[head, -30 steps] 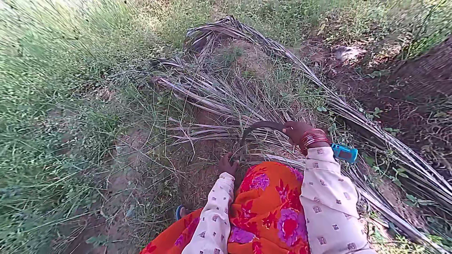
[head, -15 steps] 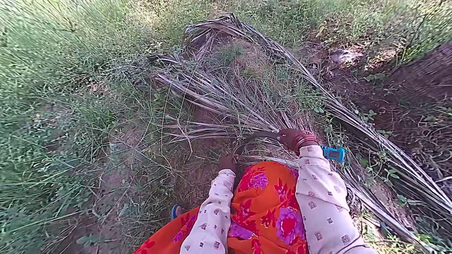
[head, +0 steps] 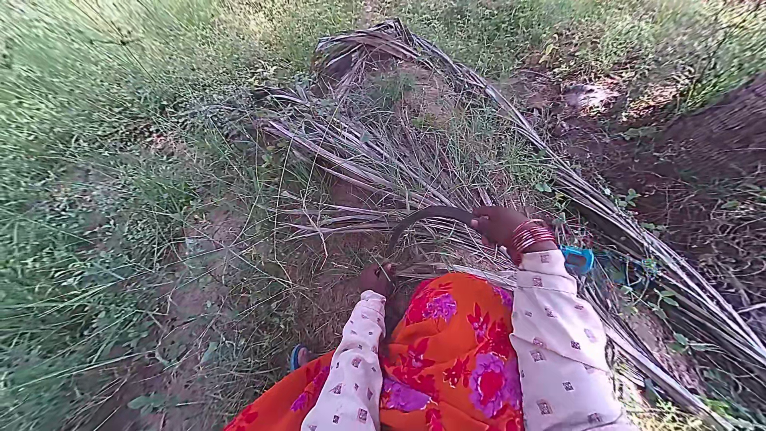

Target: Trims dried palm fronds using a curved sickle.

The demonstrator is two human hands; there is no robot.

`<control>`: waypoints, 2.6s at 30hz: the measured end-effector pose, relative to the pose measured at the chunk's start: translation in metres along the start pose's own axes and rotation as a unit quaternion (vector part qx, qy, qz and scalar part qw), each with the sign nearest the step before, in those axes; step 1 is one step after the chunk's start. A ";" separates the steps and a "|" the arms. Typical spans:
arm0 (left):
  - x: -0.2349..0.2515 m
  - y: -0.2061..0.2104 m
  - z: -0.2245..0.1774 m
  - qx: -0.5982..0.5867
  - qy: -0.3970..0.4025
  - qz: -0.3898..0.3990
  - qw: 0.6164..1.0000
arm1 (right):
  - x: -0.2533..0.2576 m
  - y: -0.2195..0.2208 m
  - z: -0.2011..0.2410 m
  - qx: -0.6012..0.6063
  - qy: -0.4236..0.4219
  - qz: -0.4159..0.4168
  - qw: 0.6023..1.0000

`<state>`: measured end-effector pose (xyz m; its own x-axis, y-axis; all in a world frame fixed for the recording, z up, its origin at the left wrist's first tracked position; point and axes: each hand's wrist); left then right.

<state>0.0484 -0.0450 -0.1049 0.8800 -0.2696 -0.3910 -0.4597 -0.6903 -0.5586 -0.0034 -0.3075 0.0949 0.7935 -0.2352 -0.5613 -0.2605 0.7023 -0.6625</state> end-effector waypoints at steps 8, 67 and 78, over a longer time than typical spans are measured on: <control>0.002 0.015 0.020 -0.089 0.063 -0.133 0.985 | 0.011 0.003 -0.007 -0.002 0.017 -0.031 0.999; 0.000 -0.043 0.038 -0.030 -0.128 -0.036 0.991 | 0.035 0.096 0.096 -0.114 0.016 -0.019 0.993; 0.024 -0.063 0.030 -0.028 -0.168 -0.024 0.985 | 0.068 0.126 0.096 -0.165 0.025 0.065 0.984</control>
<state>0.0954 0.0121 -0.1005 0.8067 -0.0052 -0.5909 -0.4032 -0.7358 -0.5441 0.0706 -0.1705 0.0213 0.7157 -0.1974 -0.6699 -0.5285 0.4740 -0.7043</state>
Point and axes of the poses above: each hand's wrist, its own x-axis towards the middle knuckle, its own y-axis out of the palm, z = x × y, and after that the axes turned 7 degrees about z, right-handed
